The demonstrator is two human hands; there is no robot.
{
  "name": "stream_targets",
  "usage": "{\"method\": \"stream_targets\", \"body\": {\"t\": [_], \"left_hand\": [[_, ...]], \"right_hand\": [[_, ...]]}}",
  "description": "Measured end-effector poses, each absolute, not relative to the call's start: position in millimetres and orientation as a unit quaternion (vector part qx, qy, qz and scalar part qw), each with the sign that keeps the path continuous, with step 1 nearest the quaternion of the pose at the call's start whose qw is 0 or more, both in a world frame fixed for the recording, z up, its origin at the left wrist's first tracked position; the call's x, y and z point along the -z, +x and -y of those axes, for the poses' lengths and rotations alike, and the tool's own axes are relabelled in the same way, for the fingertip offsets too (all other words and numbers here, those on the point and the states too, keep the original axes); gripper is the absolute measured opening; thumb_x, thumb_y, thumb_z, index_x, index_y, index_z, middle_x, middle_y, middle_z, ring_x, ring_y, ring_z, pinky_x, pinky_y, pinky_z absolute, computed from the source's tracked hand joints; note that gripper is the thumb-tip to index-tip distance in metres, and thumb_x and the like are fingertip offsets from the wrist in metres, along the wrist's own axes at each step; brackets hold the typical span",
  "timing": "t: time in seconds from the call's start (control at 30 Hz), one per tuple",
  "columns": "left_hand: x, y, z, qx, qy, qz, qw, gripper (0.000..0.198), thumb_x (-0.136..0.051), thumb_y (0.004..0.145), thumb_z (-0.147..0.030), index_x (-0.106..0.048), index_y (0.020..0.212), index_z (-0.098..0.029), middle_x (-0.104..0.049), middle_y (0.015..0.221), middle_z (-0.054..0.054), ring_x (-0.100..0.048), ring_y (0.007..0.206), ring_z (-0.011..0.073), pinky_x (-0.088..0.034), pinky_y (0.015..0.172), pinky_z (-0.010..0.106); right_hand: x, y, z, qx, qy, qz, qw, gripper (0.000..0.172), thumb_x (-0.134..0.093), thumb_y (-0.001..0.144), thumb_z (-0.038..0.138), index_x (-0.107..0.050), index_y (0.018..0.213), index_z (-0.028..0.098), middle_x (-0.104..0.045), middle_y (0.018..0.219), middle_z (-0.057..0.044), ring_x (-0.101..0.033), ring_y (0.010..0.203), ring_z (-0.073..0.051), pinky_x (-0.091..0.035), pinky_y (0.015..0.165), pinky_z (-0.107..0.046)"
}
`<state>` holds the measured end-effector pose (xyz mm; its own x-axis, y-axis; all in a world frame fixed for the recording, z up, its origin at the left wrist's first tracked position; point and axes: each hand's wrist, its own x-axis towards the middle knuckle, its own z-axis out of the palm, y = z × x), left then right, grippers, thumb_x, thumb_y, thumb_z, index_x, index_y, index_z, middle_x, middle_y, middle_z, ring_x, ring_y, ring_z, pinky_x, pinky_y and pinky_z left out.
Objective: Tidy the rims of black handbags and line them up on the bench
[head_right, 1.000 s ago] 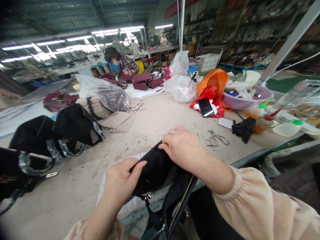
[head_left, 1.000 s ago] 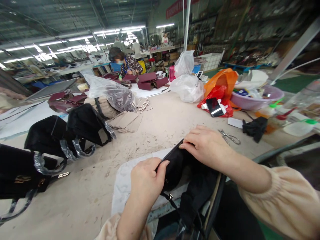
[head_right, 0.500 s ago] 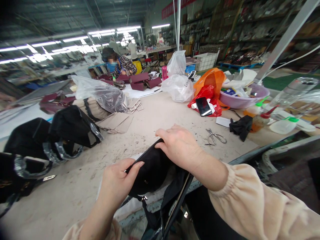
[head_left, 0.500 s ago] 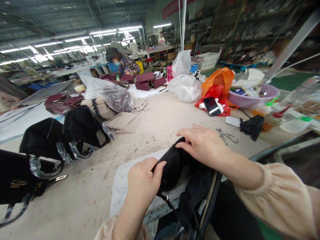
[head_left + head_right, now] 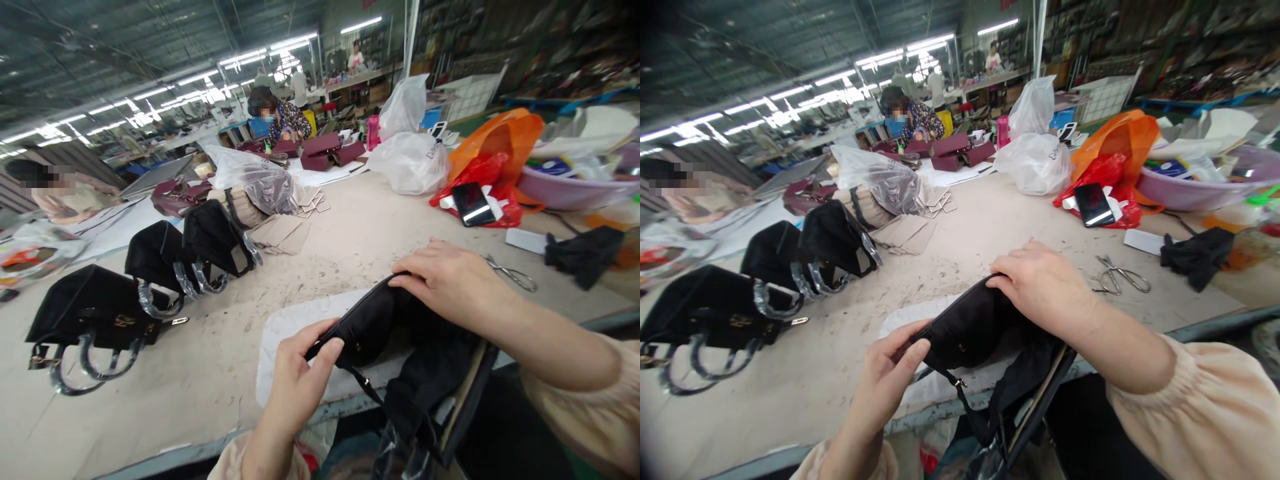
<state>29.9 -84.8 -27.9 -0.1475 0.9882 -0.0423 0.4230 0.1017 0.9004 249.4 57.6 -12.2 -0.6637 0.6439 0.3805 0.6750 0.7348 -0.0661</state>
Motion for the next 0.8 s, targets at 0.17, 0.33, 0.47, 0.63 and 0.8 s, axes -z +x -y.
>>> {"method": "stream_targets", "body": {"t": [0.17, 0.33, 0.47, 0.63, 0.8], "left_hand": [[31, 29, 77, -0.423, 0.492, -0.641, 0.41, 0.027, -0.055, 0.085, -0.035, -0.073, 0.09, -0.015, -0.072, 0.088, 0.006, -0.064, 0.089, 0.0196, -0.049, 0.08, 0.027], [29, 29, 60, -0.418, 0.469, -0.654, 0.421, 0.031, -0.061, 0.079, -0.037, -0.057, 0.058, -0.015, -0.046, 0.051, -0.004, -0.042, 0.052, 0.0077, -0.035, 0.05, 0.02], [32, 31, 46, -0.423, 0.459, -0.651, 0.432, 0.042, -0.06, 0.078, -0.044, -0.041, 0.052, -0.017, -0.03, 0.048, -0.007, -0.03, 0.046, 0.0058, -0.024, 0.045, 0.02], [15, 31, 48, -0.312, 0.576, -0.675, 0.34, 0.029, -0.053, 0.083, -0.041, -0.061, 0.069, -0.017, -0.058, 0.062, -0.002, -0.053, 0.061, 0.012, -0.039, 0.059, 0.023], [-18, 42, 36, -0.131, 0.735, -0.635, 0.196, 0.033, -0.052, 0.085, -0.046, -0.062, 0.11, -0.028, -0.071, 0.09, 0.0, -0.065, 0.08, 0.019, -0.042, 0.069, 0.028]], "right_hand": [[12, 250, -58, 0.048, -0.363, 0.913, 0.182, 0.018, -0.058, 0.086, 0.033, -0.071, 0.083, 0.02, -0.068, 0.074, -0.005, -0.057, 0.08, -0.021, -0.04, 0.074, -0.031], [12, 249, -61, 0.045, -0.354, 0.918, 0.174, 0.022, -0.057, 0.087, 0.035, -0.07, 0.081, 0.019, -0.068, 0.074, -0.005, -0.059, 0.079, -0.02, -0.041, 0.076, -0.032], [10, 247, -61, 0.051, -0.36, 0.917, 0.163, 0.022, -0.057, 0.087, 0.033, -0.069, 0.078, 0.018, -0.068, 0.074, -0.006, -0.06, 0.077, -0.02, -0.04, 0.08, -0.033], [5, 246, -59, 0.028, -0.374, 0.916, 0.142, 0.021, -0.057, 0.088, 0.034, -0.069, 0.079, 0.019, -0.07, 0.078, -0.005, -0.061, 0.079, -0.019, -0.038, 0.085, -0.033], [3, 244, -58, 0.022, -0.38, 0.914, 0.138, 0.021, -0.058, 0.087, 0.034, -0.068, 0.078, 0.018, -0.07, 0.079, -0.004, -0.062, 0.079, -0.019, -0.038, 0.085, -0.033]]}}
